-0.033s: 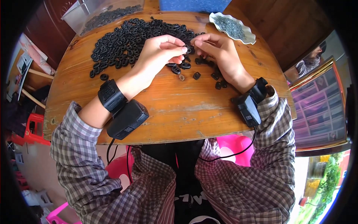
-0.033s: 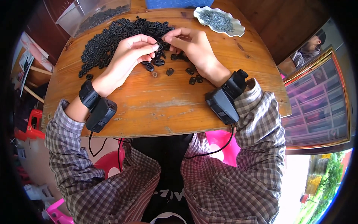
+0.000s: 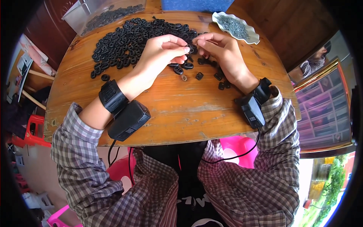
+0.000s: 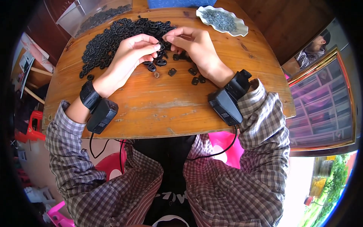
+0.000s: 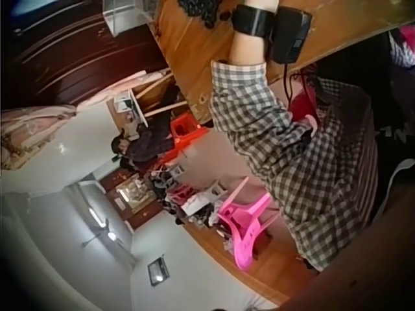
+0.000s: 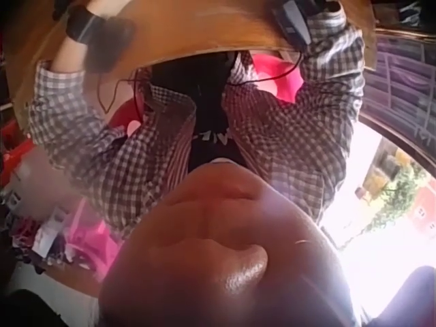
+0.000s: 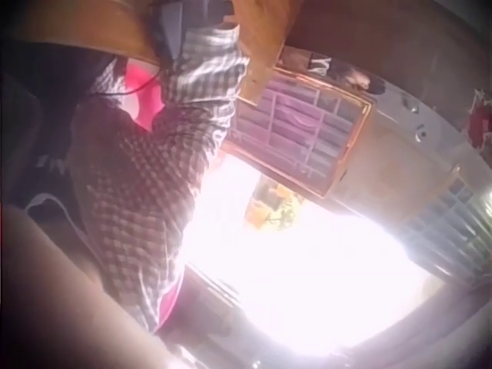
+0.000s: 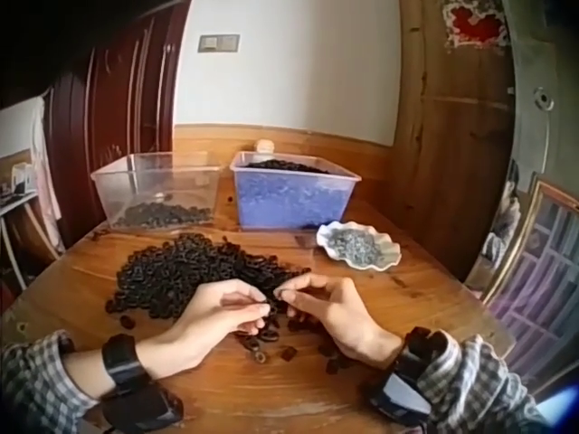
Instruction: The person picks up a spring and a plastic toggle by hand, inserts the spring into the toggle, and places the assembled piece onto the table, repeating the process several times.
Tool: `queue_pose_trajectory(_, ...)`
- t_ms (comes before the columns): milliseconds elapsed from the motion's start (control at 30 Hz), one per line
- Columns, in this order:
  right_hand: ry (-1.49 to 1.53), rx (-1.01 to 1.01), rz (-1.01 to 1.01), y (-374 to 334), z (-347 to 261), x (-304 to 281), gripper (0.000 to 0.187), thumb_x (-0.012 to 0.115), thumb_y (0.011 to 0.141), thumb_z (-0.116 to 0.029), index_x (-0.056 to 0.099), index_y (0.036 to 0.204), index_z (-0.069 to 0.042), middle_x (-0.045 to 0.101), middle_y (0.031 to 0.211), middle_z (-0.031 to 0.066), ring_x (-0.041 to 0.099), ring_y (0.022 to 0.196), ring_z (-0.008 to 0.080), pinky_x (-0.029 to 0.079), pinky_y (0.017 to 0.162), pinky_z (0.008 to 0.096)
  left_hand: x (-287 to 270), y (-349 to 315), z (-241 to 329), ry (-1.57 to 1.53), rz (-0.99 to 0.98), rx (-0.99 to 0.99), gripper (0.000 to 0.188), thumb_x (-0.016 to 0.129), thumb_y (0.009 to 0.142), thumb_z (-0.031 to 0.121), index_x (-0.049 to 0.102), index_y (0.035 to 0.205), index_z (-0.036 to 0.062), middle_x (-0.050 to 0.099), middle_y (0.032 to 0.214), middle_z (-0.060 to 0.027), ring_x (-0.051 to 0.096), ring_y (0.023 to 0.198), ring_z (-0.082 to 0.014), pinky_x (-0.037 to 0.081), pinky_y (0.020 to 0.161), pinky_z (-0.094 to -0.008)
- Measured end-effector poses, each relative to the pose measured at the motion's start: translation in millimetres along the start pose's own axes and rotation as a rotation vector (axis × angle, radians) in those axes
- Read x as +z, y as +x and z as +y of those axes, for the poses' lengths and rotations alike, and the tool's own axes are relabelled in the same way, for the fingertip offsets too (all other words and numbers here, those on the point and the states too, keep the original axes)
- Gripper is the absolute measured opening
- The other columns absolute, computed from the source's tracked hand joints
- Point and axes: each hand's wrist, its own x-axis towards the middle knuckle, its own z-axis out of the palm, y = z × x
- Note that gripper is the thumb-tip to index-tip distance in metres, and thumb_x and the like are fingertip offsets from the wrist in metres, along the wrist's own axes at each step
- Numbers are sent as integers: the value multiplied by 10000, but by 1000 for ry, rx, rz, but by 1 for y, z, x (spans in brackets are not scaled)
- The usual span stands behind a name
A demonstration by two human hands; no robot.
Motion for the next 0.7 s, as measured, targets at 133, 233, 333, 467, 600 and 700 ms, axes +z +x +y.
queue_pose_trajectory(133, 34, -54, -31, -1, 3, -2, 181, 548, 831, -107, 609, 952, 12, 568, 752, 13, 500, 682, 69, 395, 623, 203, 3, 1, 2, 1, -12, -1, 149, 603, 783, 86, 570, 891, -11, 616, 793, -77, 585, 673, -110, 473, 629, -214)
queue_pose_trajectory(233, -4, -71, -50, 0, 7, -3, 192, 543, 834, -104, 607, 972, 14, 569, 764, 14, 500, 691, 71, 399, 631, 202, 3, 0, 3, 32, -22, 9, 147, 599, 786, 88, 568, 893, -9, 618, 804, -80, 591, 692, -114, 473, 635, -216)
queue_pose_trajectory(333, -42, -44, -62, -1, 4, -1, 192, 538, 836, -97, 606, 976, 15, 572, 779, 18, 498, 694, 72, 402, 637, 202, 2, 0, 2, 20, -29, 13, 147, 598, 787, 89, 569, 893, -8, 620, 811, -80, 595, 708, -117, 472, 638, -214)
queue_pose_trajectory(467, -31, -37, -62, -1, 5, -3, 198, 537, 838, -103, 603, 983, 15, 583, 807, 26, 496, 694, 71, 403, 635, 202, 2, -1, 2, 33, -30, 11, 147, 596, 789, 92, 568, 895, -7, 621, 815, -79, 594, 708, -116, 471, 637, -212)
queue_pose_trajectory(600, 24, -29, -42, -1, 5, -2, 201, 545, 837, -120, 611, 975, 10, 587, 814, 29, 494, 693, 68, 402, 632, 199, 2, -2, 3, 39, -33, 12, 149, 597, 791, 97, 569, 894, -7, 619, 805, -76, 591, 701, -110, 471, 633, -209)
queue_pose_trajectory(700, -21, -28, -53, 0, 5, -2, 194, 554, 834, -127, 622, 958, 5, 587, 801, 23, 492, 693, 64, 399, 631, 195, 1, 0, 0, 14, -31, 26, 147, 598, 792, 100, 572, 889, -7, 616, 794, -70, 585, 689, -103, 471, 629, -205)
